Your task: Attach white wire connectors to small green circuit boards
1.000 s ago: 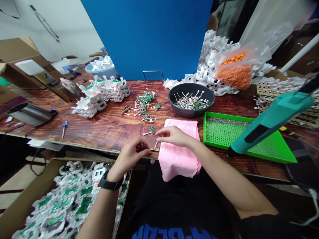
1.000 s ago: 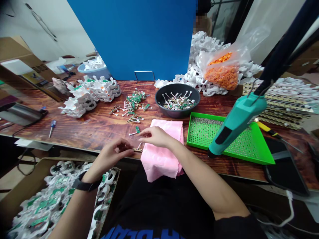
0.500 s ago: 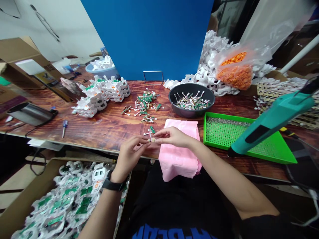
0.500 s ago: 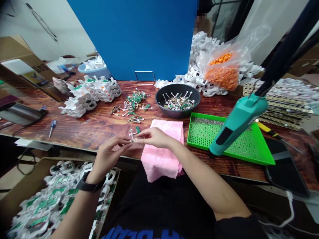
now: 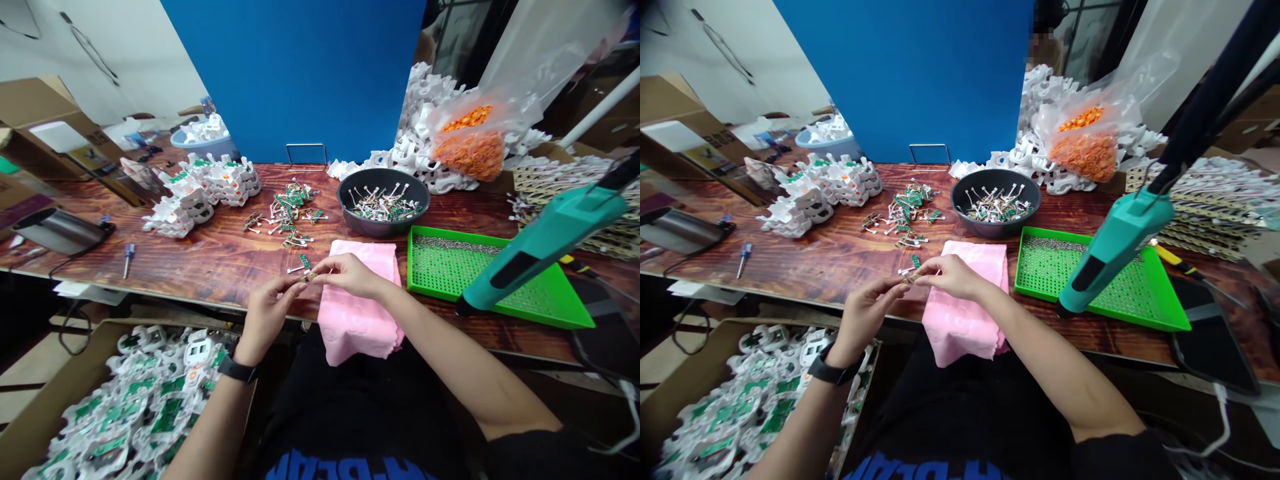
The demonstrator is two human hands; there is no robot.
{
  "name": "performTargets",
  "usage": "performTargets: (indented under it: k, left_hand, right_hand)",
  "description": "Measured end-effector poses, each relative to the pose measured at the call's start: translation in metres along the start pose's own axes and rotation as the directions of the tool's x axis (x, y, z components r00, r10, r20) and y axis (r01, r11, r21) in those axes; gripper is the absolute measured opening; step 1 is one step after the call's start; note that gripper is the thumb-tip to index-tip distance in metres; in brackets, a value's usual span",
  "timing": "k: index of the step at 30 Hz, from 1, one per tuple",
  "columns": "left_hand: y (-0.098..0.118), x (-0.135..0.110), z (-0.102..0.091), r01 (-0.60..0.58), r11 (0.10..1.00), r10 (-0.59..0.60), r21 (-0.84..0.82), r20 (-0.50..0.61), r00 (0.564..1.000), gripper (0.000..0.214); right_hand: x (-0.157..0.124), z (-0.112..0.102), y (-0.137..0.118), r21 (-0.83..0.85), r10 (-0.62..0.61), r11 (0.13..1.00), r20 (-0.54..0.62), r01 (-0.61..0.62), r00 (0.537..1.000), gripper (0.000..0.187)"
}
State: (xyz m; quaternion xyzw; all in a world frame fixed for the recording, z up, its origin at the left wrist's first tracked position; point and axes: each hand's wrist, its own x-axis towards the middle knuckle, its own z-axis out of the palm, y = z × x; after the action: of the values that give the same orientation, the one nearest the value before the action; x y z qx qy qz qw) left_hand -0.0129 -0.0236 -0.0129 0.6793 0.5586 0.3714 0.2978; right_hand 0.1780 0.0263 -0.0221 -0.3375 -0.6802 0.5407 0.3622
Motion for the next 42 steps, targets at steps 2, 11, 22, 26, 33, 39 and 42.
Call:
performTargets:
  k: [2, 11, 22, 26, 33, 39, 42]
  left_hand:
    - [0.001, 0.0, 0.003, 0.0, 1.0, -0.001, -0.016, -0.029, 1.0, 0.025]
    - [0.006, 0.002, 0.006, 0.021, 0.997, -0.023, -0.071, -0.025, 0.999, 0.028]
    - [0.006, -0.001, 0.007, 0.041, 0.993, -0.049, -0.11, -0.079, 0.996, 0.024]
    - [0.007, 0.0, 0.008, 0.077, 0.983, -0.091, -0.167, -0.073, 0.993, 0.027]
    - [-0.009, 0.013, 0.006, 0.008, 1.0, -0.006, 0.024, -0.056, 0.998, 0.045]
    - [-0.023, 0.041, 0.01, -0.221, 0.856, 0.249, 0.467, 0.001, 0.968, 0.035]
    - [-0.02, 0.051, 0.013, -0.313, 0.834, 0.304, 0.455, 0.094, 0.948, 0.024]
  right_hand:
    - [0.0, 0.0, 0.0, 0.006, 0.002, 1.0, -0.009, -0.002, 1.0, 0.019]
    - [0.002, -0.001, 0.001, 0.042, 0.009, 0.999, -0.056, -0.007, 0.998, 0.019]
    - [0.0, 0.0, -0.002, 0.054, 0.032, 0.998, -0.035, -0.031, 0.999, 0.022]
    - [0.001, 0.001, -0.003, 0.084, 0.057, 0.995, -0.017, -0.056, 0.998, 0.025]
    - [0.007, -0.023, -0.009, 0.466, 0.081, 0.865, -0.496, 0.186, 0.865, 0.026]
    - [0.006, -0.024, -0.011, 0.596, 0.186, 0.796, -0.409, 0.107, 0.893, 0.03]
    - [0.007, -0.015, -0.004, 0.444, 0.158, 0.896, -0.374, 0.027, 0.914, 0.029]
